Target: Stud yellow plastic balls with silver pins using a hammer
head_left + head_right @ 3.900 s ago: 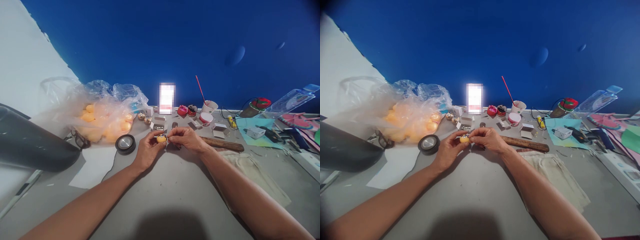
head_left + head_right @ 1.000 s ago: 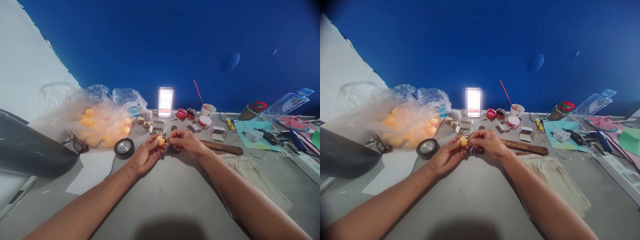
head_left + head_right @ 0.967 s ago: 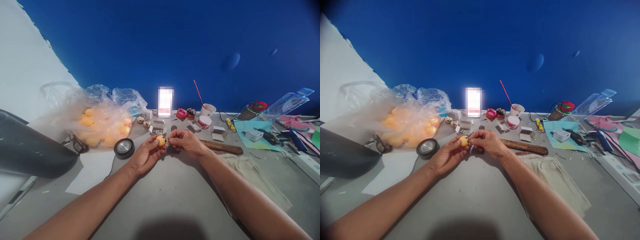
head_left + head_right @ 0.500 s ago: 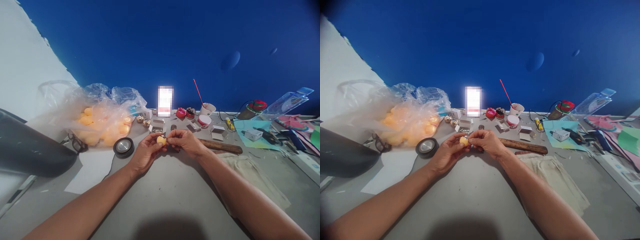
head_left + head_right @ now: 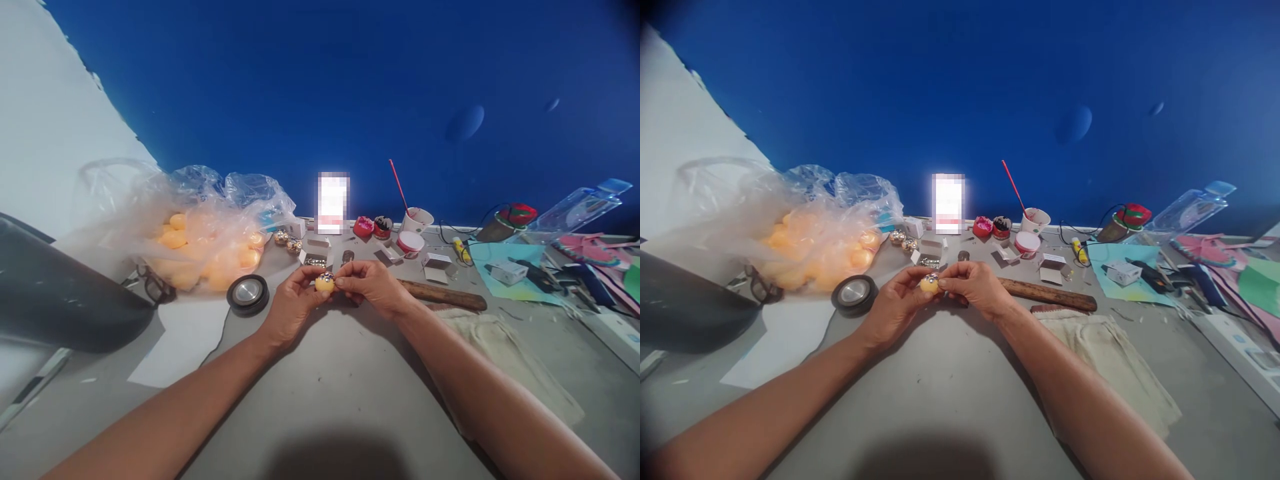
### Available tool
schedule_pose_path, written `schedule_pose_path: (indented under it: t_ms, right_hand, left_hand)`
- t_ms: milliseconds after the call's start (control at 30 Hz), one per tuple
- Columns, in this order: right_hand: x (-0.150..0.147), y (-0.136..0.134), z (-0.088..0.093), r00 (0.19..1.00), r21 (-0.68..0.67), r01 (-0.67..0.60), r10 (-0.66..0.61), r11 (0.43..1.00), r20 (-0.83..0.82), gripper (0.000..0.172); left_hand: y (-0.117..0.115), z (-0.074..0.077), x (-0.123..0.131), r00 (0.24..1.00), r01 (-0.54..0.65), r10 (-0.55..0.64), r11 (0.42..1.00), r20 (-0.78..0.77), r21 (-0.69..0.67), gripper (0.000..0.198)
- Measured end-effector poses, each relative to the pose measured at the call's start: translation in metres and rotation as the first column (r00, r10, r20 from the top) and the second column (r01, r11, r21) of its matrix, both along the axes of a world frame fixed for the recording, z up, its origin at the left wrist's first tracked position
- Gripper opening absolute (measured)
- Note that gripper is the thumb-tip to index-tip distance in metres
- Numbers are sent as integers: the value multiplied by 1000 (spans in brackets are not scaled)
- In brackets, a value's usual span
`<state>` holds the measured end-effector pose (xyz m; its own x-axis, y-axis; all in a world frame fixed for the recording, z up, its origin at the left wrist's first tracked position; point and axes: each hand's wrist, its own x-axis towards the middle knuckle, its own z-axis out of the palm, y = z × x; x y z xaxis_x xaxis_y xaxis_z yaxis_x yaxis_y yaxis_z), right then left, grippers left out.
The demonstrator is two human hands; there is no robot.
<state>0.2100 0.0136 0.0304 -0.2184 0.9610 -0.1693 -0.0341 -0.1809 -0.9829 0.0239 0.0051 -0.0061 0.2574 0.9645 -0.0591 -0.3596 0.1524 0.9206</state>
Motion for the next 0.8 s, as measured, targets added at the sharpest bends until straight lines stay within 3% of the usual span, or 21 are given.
schedule_pose_path:
  t_ms: [300, 800]
  right_hand:
    - [1, -1, 4, 1000, 0, -26, 26, 1000, -8, 26]
    - [0, -2, 3, 999, 4, -42, 42, 999, 1, 28]
  left_hand:
    - [-4, 7, 1, 997, -24, 27, 999, -70, 41, 45]
    - [-4, 6, 1, 993, -57, 65, 995, -96, 80, 42]
